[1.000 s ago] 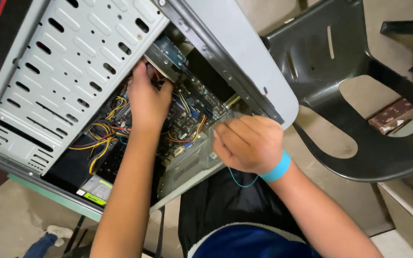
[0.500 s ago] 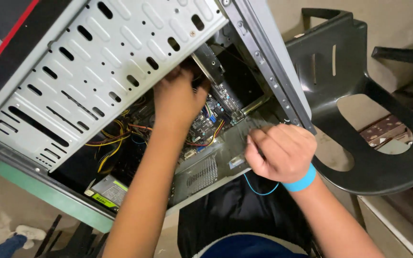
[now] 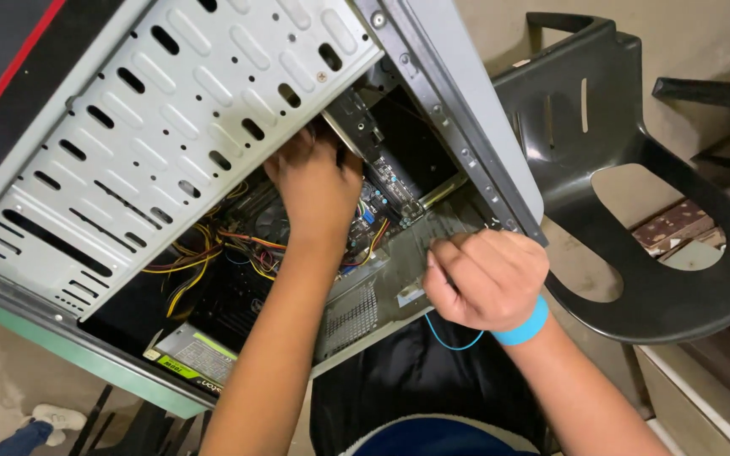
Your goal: Reconnecting internal power and data cables to a computer motherboard inside a PC case.
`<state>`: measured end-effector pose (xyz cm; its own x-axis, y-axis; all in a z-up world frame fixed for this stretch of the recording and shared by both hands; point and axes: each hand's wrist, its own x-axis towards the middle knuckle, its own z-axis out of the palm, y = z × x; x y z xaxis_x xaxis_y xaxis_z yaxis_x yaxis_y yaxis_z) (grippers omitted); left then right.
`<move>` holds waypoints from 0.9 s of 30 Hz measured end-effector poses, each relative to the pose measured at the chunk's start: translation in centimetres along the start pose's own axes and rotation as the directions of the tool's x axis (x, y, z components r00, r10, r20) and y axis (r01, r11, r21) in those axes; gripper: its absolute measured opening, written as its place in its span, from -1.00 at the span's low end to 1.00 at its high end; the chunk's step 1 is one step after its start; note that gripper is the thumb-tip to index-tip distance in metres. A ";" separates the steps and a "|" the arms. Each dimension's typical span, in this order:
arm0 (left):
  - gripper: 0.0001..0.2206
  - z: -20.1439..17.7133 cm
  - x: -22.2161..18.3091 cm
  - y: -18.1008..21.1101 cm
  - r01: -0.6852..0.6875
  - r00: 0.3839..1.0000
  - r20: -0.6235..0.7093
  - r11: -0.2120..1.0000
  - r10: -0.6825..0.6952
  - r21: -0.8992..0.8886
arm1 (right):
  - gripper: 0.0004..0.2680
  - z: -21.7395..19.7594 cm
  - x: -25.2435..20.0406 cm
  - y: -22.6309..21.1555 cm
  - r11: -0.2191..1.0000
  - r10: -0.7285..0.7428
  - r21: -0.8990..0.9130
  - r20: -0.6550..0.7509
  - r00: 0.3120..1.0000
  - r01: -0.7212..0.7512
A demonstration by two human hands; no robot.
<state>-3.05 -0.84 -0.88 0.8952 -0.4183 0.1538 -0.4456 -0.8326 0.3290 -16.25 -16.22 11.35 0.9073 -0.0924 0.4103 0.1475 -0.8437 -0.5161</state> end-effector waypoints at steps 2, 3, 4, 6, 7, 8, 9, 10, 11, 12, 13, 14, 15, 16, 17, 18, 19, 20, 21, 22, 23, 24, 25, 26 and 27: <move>-0.81 0.0 -0.2 -0.3 -0.016 1.000 -0.006 1.000 0.016 -0.012 | -0.86 0.1 0.2 0.0 1.000 -0.001 -0.003 -0.008 1.000 0.001; -0.86 -0.1 -0.4 -0.5 -0.029 1.000 -0.007 0.999 0.029 -0.022 | -0.86 0.1 0.2 -0.1 1.000 0.001 -0.001 -0.012 1.000 -0.001; -0.86 -1.3 0.1 0.0 -0.028 1.000 -0.007 0.999 0.028 -0.022 | -0.86 0.1 0.2 -0.1 1.000 0.001 0.000 -0.012 1.000 -0.001; -0.86 -3.7 1.3 1.0 -0.018 0.998 0.065 0.993 0.025 -0.113 | -0.86 0.1 0.2 -0.1 1.000 -0.002 0.003 -0.023 1.000 0.002; -0.86 -3.6 1.1 0.8 -0.018 0.997 0.066 0.993 0.025 -0.113 | -0.86 0.1 0.3 -0.1 1.000 0.000 0.003 -0.023 1.000 0.000; -0.85 -3.6 0.9 0.7 0.004 0.993 0.118 0.996 0.007 -0.093 | -0.86 0.1 0.4 -0.1 1.000 0.001 0.011 -0.020 1.000 -0.001; -0.83 -3.5 0.6 0.5 0.026 0.985 0.169 0.997 -0.013 -0.072 | -0.86 0.1 0.5 -0.2 1.000 0.003 0.018 -0.017 1.000 -0.003; -0.83 -2.6 0.1 0.0 0.026 0.985 0.171 0.997 -0.013 -0.072 | -0.86 0.1 0.4 -0.1 1.000 0.004 0.018 -0.016 1.000 -0.004; -0.82 -1.7 -0.4 -0.5 0.026 0.985 0.171 0.999 -0.020 -0.031 | -0.86 0.1 0.3 -0.1 1.000 0.002 0.021 -0.020 1.000 -0.001; -0.81 -0.7 -1.0 -1.0 0.026 0.985 0.171 1.000 -0.027 0.010 | -0.86 0.2 0.3 0.0 1.000 -0.001 0.024 -0.025 1.000 0.002; -0.81 -1.7 -0.3 -0.5 0.025 0.985 0.172 1.000 -0.026 0.009 | -0.86 0.2 0.4 0.0 1.000 0.000 0.023 -0.024 1.000 0.001; -0.81 -2.7 0.4 0.1 0.065 0.980 0.194 0.996 -0.054 -0.053 | -0.86 0.2 0.5 -0.1 1.000 -0.003 0.017 -0.029 1.000 0.003; -0.80 -3.7 1.0 0.6 0.107 0.973 0.218 0.988 -0.081 -0.111 | -0.86 0.2 0.5 -0.1 1.000 -0.005 0.012 -0.033 0.999 0.005; -0.80 -3.8 1.1 0.7 0.107 0.972 0.219 0.988 -0.081 -0.111 | -0.86 0.2 0.5 -0.1 1.000 -0.003 0.012 -0.032 0.999 0.004; -0.80 -3.8 1.1 0.8 0.139 0.968 0.226 0.982 -0.108 -0.130 | -0.86 0.2 0.5 -0.1 1.000 -0.001 0.014 -0.034 0.999 0.001; -0.80 -3.9 1.1 1.0 0.172 0.963 0.234 0.974 -0.134 -0.148 | -0.86 0.2 0.5 -0.1 1.000 0.002 0.016 -0.036 0.999 -0.001; -0.80 -2.3 0.1 0.2 0.172 0.963 0.234 0.974 -0.134 -0.147 | -0.86 0.2 0.5 -0.1 1.000 0.003 0.017 -0.036 0.999 -0.002; -0.78 -0.7 -0.8 -0.5 0.139 0.980 0.159 0.985 -0.122 -0.105 | -0.86 0.2 0.5 -0.1 1.000 0.001 0.014 -0.041 0.999 0.000; -0.76 1.0 -1.7 -1.1 0.109 0.991 0.084 0.992 -0.103 -0.062 | -0.86 0.2 0.5 -0.1 1.000 0.000 0.008 -0.047 0.999 0.001; -0.76 0.9 -1.7 -1.1 0.107 0.991 0.084 0.992 -0.101 -0.063 | -0.86 0.2 0.6 -0.1 1.000 0.000 0.007 -0.048 0.999 0.000; -0.74 0.9 -1.7 -1.1 0.091 0.994 0.063 0.994 -0.087 -0.067 | -0.85 0.2 0.6 -0.1 1.000 -0.003 0.002 -0.054 0.999 0.003; -0.73 0.8 -1.8 -1.1 0.075 0.996 0.043 0.995 -0.072 -0.071 | -0.85 0.3 0.6 -0.1 1.000 -0.007 -0.003 -0.060 0.998 0.006; -0.73 1.0 -1.9 -1.3 0.075 0.996 0.045 0.995 -0.072 -0.071 | -0.85 0.3 0.6 -0.1 1.000 -0.005 -0.003 -0.060 0.998 0.005; -0.77 1.1 -2.0 -1.5 0.078 0.997 0.030 0.993 -0.075 -0.090 | -0.86 0.3 0.5 -0.1 1.000 -0.005 -0.006 -0.060 0.998 0.005; -0.82 1.2 -2.1 -1.7 0.082 0.997 0.016 0.991 -0.080 -0.109 | -0.86 0.2 0.5 -0.1 1.000 -0.006 -0.007 -0.060 0.998 0.006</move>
<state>-4.18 1.00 -2.87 0.9279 -0.3557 0.1120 -0.3673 -0.8192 0.4404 -15.69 -16.02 11.47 0.8812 -0.1186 0.4576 0.1499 -0.8480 -0.5083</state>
